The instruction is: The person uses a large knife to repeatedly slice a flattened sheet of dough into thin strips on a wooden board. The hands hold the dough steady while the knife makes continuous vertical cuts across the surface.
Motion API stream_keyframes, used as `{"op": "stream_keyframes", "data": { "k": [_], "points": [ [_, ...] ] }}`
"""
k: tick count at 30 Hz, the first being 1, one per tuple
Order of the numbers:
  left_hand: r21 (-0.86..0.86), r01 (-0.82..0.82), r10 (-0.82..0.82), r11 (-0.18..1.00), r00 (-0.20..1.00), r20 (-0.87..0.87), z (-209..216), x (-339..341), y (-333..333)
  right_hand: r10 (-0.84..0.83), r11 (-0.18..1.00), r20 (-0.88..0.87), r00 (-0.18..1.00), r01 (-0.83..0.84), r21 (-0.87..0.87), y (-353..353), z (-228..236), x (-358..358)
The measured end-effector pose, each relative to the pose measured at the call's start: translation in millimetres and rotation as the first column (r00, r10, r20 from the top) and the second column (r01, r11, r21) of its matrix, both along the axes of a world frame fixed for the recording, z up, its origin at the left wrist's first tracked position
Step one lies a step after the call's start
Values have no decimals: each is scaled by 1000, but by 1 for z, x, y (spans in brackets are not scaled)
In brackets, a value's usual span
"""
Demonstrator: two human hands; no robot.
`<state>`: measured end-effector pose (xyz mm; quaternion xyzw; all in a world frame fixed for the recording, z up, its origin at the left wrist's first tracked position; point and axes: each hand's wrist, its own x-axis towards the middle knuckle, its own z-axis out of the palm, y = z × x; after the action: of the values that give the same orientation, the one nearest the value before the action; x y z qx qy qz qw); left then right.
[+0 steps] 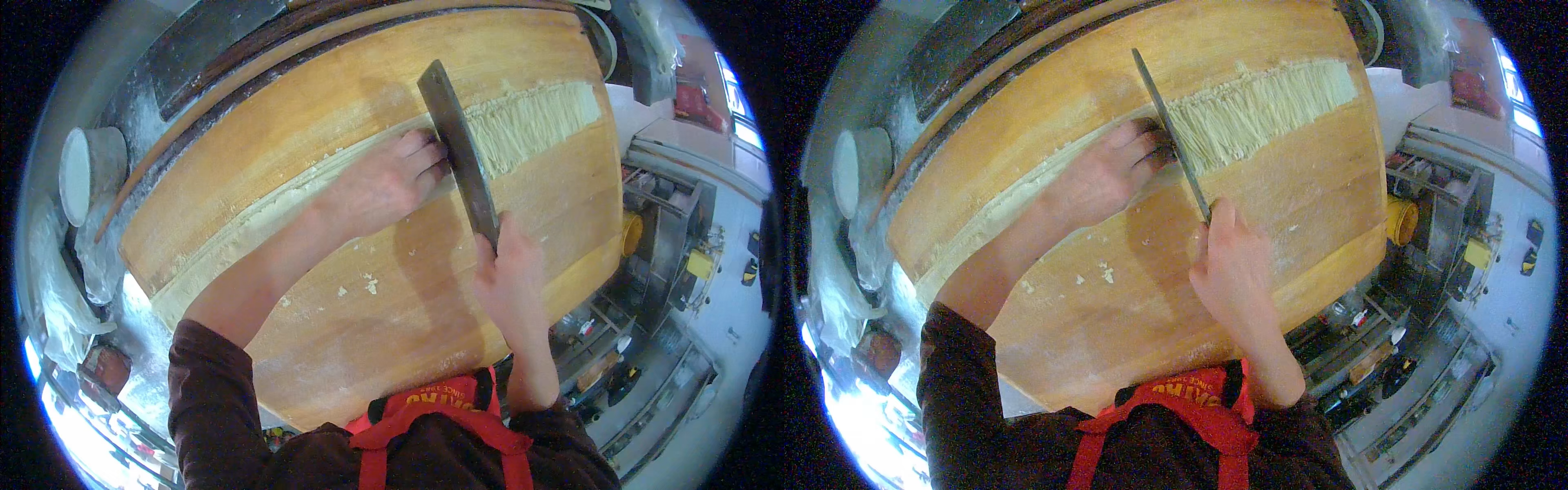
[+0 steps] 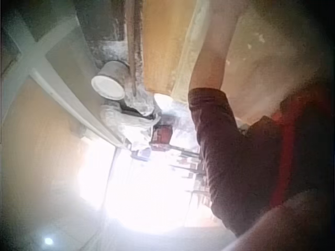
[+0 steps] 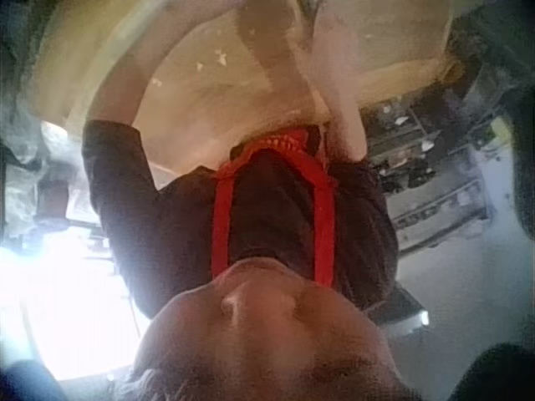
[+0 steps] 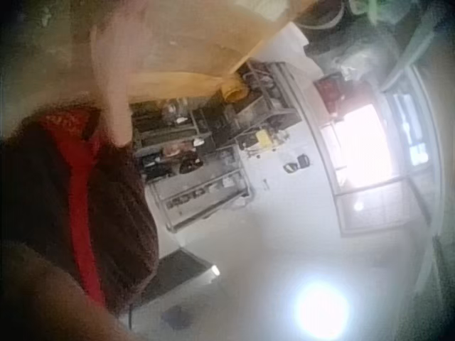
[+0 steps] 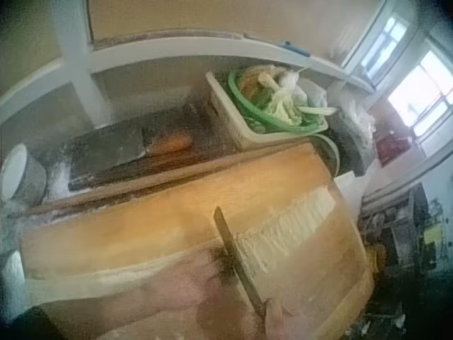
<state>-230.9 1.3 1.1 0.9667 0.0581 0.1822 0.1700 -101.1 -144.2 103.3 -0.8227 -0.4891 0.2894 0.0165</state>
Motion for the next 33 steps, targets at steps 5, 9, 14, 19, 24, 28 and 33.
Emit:
{"op": "stream_keyframes", "data": {
  "k": [5, 9, 14, 19, 24, 28, 33],
  "points": [
    [1, -11, 11, 1000, 999, 39, 0, 1, -1, 6, 1000, 67, 998, -6, -3, 27, -10, -3],
    [-21, -5, 5, 1000, 1000, 0, 4, 1, -1, -47, 992, -7, 999, 47, 115, 45, -29, 6],
    [-16, 5, -5, 1000, 1000, -6, 2, -3, 0, 76, 967, 32, 997, -82, 240, 16, -11, 5],
    [-5, -4, 4, 1000, 1000, -2, 1, -3, -1, 8, 1000, 1, 1000, -8, 3, 5, 1, -4],
    [-14, -15, 16, 1000, 1000, 17, -1, -2, -3, -21, 999, 27, 999, 20, 27, 31, -13, -4],
    [1, -12, 12, 1000, 1000, 21, 1, -2, -2, -24, 978, -17, 1000, 27, 205, 36, -29, 3],
    [9, -15, 15, 1000, 1000, 5, -1, -4, -2, 17, 983, -11, 1000, -15, 185, 15, -3, -6]
  ]
}}
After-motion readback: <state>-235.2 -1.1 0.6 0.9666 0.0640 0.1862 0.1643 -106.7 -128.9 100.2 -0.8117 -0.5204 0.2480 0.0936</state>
